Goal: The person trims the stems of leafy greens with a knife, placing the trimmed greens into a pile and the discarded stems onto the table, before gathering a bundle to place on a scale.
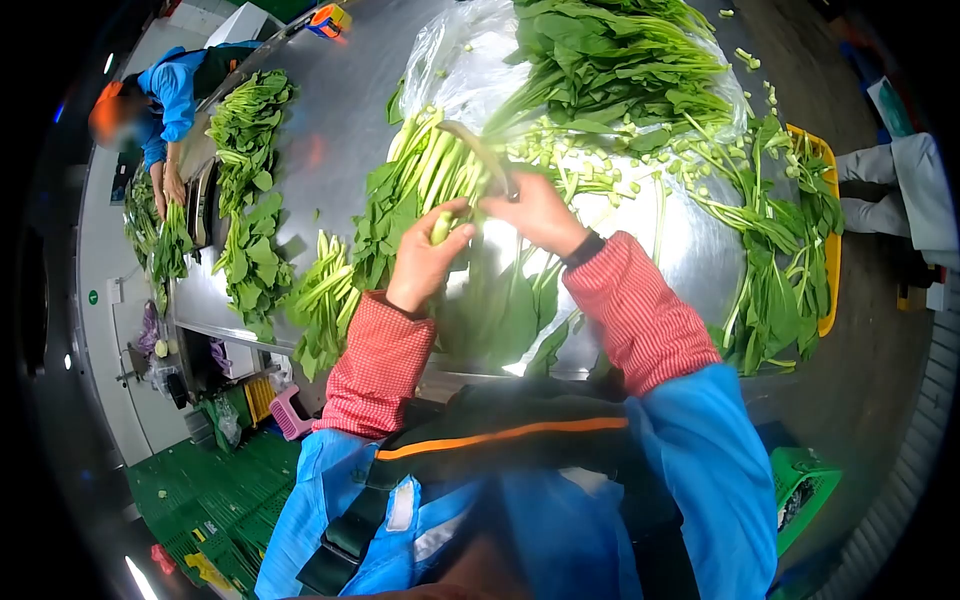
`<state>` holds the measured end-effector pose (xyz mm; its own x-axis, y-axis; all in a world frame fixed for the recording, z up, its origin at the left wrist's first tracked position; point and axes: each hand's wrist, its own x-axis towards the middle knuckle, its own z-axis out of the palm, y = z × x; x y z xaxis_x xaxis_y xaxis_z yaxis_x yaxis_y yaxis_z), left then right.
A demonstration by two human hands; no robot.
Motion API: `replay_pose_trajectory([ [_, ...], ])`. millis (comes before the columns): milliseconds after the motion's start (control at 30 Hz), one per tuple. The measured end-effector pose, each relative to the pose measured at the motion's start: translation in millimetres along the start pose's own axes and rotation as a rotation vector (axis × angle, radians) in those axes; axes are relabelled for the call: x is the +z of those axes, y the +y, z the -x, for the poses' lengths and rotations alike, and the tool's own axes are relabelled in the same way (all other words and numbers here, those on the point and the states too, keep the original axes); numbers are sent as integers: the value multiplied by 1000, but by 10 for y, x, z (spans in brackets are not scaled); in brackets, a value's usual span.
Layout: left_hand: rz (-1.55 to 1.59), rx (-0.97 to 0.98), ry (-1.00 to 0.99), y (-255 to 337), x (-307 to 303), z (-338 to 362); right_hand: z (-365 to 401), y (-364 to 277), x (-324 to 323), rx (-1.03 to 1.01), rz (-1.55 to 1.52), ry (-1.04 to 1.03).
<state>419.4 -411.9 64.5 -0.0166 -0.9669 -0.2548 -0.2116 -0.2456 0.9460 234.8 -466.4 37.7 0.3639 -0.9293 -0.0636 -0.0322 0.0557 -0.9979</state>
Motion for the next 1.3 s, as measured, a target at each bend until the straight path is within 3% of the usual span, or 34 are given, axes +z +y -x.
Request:
replay_pose_trajectory([
  [67, -122, 27, -37, 64, 67, -25, 155, -178, -14, -24, 97, 51],
  [100, -33, -9, -72, 106, 81, -15, 225, -243, -36, -34, 144, 81],
  [133, 57, -45, -108, 138, 94, 2, 283, -288, -79, -239, 428, 165],
  [233, 236, -140, -167, 230, 124, 81, 422, -308, -202, -474, 844, 217],
  [367, 310, -203, -145, 283, 63, 173, 417, 171, -393, -270, 996, 120],
  [467, 273, -175, -99, 218, -77, 224, 304, 302, -386, -127, 767, 166],
  [533, 475, -229, -122, 272, -106, 302, 142, 320, -272, -48, 538, 196],
  [567, 575, -253, -136, 328, -120, 338, -4, 421, -165, -172, 420, 247],
  [700, 618, -244, -151, 379, -290, 408, -614, 471, 131, 189, 266, 170],
  [733, 652, -225, -73, 307, -294, 393, -756, 552, 182, 259, 235, 166],
  [833, 494, -181, -76, 134, -532, 395, -962, 675, 317, 332, 244, 172],
  [867, 420, -180, 23, 59, -593, 393, -927, 709, 350, 329, -66, 245],
  [900, 359, -180, 48, 60, -645, 390, -854, 453, 314, 429, -172, 209],
  [1033, 219, -179, 117, 204, -634, 373, -438, -3, 65, 298, -478, -9],
  [1100, 197, -139, 97, 376, -467, 332, -233, -252, -50, 214, -518, -15],
  [1133, 150, -120, 66, 429, -385, 307, -146, -349, -85, 182, -391, 9],
  [1167, 99, 67, 78, 321, -271, 221, -61, -404, -107, 149, -264, 36],
  [1233, -125, 241, 35, 407, -56, 129, 92, -427, -97, 22, -94, 87],
  [1300, -103, 132, -31, 500, 181, 140, 235, -414, -42, -91, -32, 196],
])
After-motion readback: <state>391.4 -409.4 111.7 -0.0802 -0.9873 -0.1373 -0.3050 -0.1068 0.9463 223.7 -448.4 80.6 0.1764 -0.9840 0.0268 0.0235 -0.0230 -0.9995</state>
